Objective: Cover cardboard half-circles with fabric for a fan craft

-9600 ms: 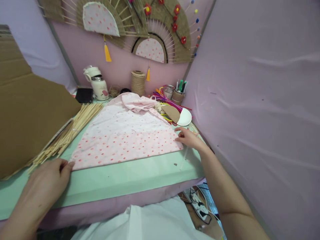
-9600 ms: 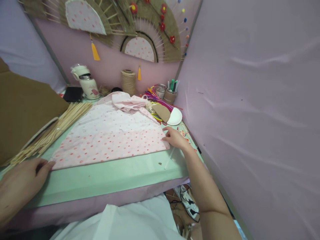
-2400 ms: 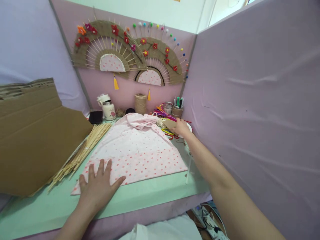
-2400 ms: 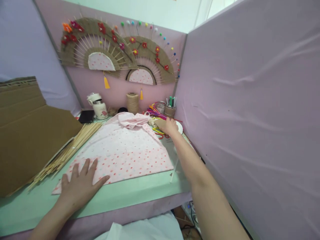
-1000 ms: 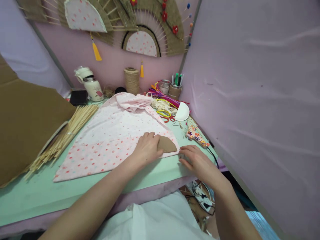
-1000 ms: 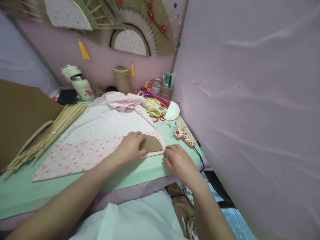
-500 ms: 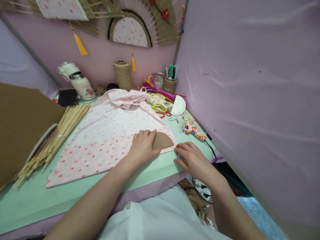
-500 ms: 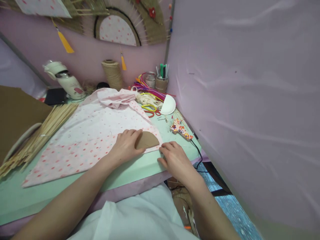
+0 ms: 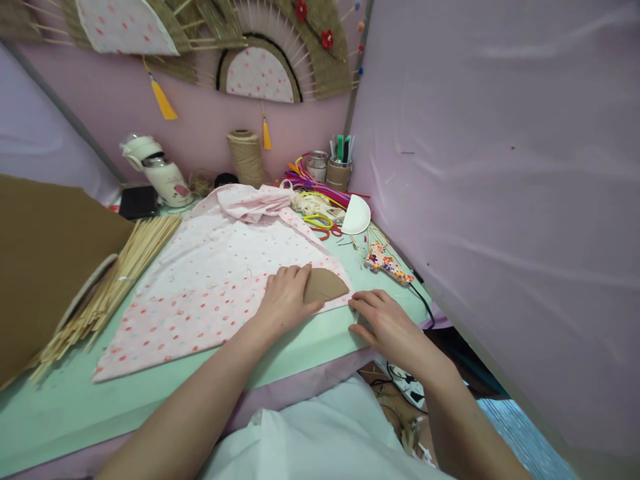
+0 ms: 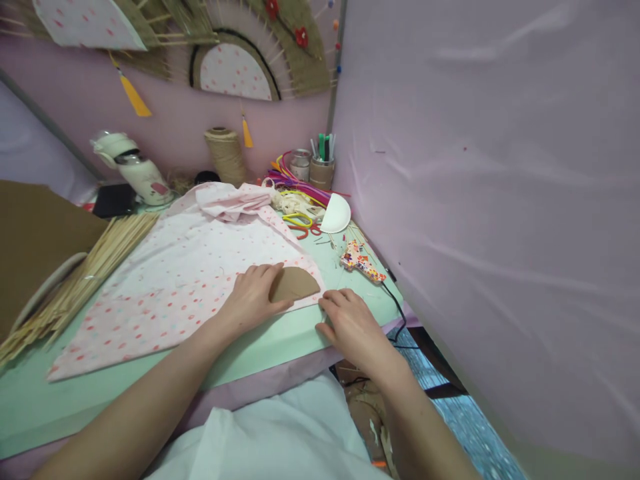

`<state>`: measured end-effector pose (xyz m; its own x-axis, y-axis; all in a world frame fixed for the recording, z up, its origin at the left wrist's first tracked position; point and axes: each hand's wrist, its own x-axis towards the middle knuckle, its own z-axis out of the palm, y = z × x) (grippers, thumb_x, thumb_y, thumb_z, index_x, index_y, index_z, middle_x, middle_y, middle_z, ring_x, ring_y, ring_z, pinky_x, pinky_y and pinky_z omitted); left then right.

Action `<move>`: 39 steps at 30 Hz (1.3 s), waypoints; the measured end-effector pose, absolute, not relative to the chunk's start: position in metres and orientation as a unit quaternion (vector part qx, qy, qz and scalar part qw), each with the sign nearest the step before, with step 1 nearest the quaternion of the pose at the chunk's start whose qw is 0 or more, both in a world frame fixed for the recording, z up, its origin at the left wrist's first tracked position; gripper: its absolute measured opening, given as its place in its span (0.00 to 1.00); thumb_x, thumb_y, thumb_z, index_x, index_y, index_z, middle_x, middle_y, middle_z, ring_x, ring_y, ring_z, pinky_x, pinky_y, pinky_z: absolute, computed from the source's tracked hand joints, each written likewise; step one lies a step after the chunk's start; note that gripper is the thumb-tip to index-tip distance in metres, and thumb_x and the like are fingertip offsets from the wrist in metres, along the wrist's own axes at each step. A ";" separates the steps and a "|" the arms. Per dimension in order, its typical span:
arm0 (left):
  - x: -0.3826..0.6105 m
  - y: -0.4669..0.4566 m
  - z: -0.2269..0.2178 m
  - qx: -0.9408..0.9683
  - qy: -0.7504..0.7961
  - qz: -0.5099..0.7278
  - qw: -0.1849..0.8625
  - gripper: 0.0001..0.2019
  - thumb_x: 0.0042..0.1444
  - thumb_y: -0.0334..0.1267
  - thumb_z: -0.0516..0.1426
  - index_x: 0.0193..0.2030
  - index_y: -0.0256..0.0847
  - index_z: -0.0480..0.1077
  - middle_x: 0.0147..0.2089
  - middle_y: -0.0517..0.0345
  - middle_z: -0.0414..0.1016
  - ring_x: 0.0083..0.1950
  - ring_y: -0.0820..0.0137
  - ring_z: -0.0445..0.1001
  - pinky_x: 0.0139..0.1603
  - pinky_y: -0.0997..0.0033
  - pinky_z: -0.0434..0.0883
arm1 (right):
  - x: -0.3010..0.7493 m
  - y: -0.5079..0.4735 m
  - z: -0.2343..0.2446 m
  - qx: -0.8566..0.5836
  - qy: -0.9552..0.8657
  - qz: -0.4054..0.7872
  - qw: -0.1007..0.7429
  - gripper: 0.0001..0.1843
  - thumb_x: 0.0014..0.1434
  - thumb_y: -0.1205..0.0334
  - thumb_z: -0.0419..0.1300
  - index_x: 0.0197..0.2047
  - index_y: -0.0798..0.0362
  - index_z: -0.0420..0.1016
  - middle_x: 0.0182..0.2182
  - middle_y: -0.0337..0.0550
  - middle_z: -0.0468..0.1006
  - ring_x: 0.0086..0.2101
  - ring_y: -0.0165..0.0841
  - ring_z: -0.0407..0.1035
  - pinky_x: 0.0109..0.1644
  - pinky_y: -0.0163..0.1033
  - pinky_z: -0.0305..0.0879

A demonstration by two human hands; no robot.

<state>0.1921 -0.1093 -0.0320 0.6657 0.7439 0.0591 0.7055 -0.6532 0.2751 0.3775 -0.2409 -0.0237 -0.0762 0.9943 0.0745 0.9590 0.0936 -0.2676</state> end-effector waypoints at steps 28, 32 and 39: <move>0.111 -0.158 -0.057 0.902 0.391 0.139 0.121 0.28 0.59 0.43 0.57 0.64 0.36 0.60 0.70 0.42 0.57 0.71 0.57 0.55 0.69 0.51 0.56 | 0.311 -0.199 -0.039 -0.601 -0.785 0.119 0.090 0.55 0.52 0.38 0.63 0.71 0.60 0.47 0.70 0.60 0.43 0.69 0.51 0.33 0.68 0.63 0.43; 0.109 -0.162 -0.059 0.898 0.394 0.141 0.132 0.32 0.56 0.46 0.60 0.65 0.37 0.60 0.71 0.42 0.54 0.72 0.55 0.52 0.69 0.49 0.55 | 0.323 -0.194 -0.037 -0.590 -0.792 0.118 0.103 0.44 0.59 0.43 0.59 0.70 0.57 0.51 0.70 0.57 0.48 0.69 0.49 0.37 0.69 0.61 0.41; 0.107 -0.167 -0.059 0.900 0.393 0.128 0.141 0.32 0.56 0.49 0.60 0.65 0.39 0.60 0.71 0.43 0.54 0.72 0.54 0.50 0.69 0.47 0.55 | 0.347 -0.161 -0.030 -0.626 -0.754 0.128 0.156 0.35 0.58 0.60 0.61 0.67 0.55 0.58 0.67 0.58 0.57 0.66 0.46 0.49 0.68 0.55 0.49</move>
<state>0.1074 -0.1668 -0.0591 0.6587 0.7430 0.1189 0.6710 -0.6515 0.3539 0.3466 -0.1609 -0.0301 -0.1685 0.9829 0.0745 0.9031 0.1842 -0.3878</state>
